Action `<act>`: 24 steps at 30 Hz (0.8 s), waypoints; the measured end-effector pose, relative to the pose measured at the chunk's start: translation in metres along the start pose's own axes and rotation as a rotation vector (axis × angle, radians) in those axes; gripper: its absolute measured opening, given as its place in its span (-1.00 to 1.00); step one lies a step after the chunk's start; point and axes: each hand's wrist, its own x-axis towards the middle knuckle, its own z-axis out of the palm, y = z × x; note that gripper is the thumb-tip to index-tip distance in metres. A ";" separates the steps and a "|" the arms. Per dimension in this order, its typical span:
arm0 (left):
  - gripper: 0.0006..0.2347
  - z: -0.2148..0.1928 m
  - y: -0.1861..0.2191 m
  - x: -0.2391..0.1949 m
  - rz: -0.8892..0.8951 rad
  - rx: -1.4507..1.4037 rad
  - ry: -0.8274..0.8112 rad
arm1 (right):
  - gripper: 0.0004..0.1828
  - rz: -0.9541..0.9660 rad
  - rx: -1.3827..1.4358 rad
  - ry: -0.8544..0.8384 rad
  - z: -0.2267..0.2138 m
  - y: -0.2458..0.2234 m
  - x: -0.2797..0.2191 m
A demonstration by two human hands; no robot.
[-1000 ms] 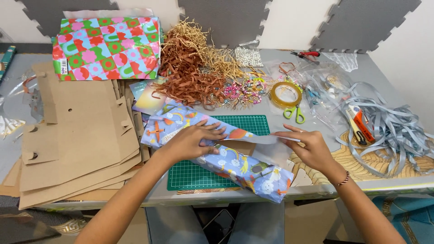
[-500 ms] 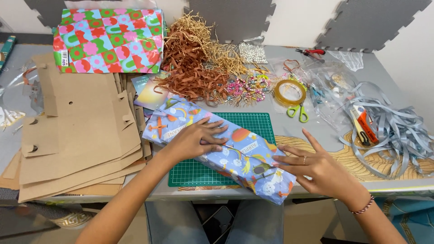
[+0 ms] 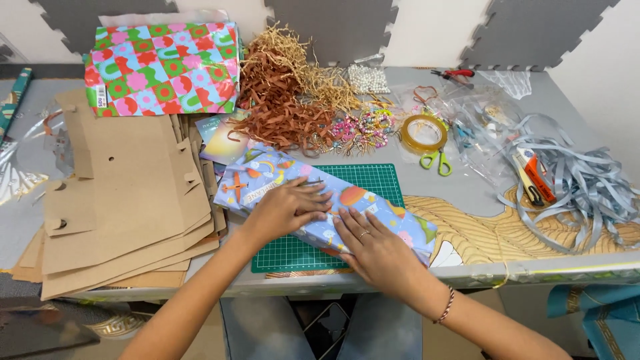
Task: The person wraps a small cardboard box in white paper and a blue patterned paper, using scissors to cut tape and securing the paper around the box on a workbench.
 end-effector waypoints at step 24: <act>-0.76 -0.025 -0.004 -0.042 0.095 0.243 0.170 | -0.39 0.108 -0.027 -0.060 -0.013 -0.016 0.006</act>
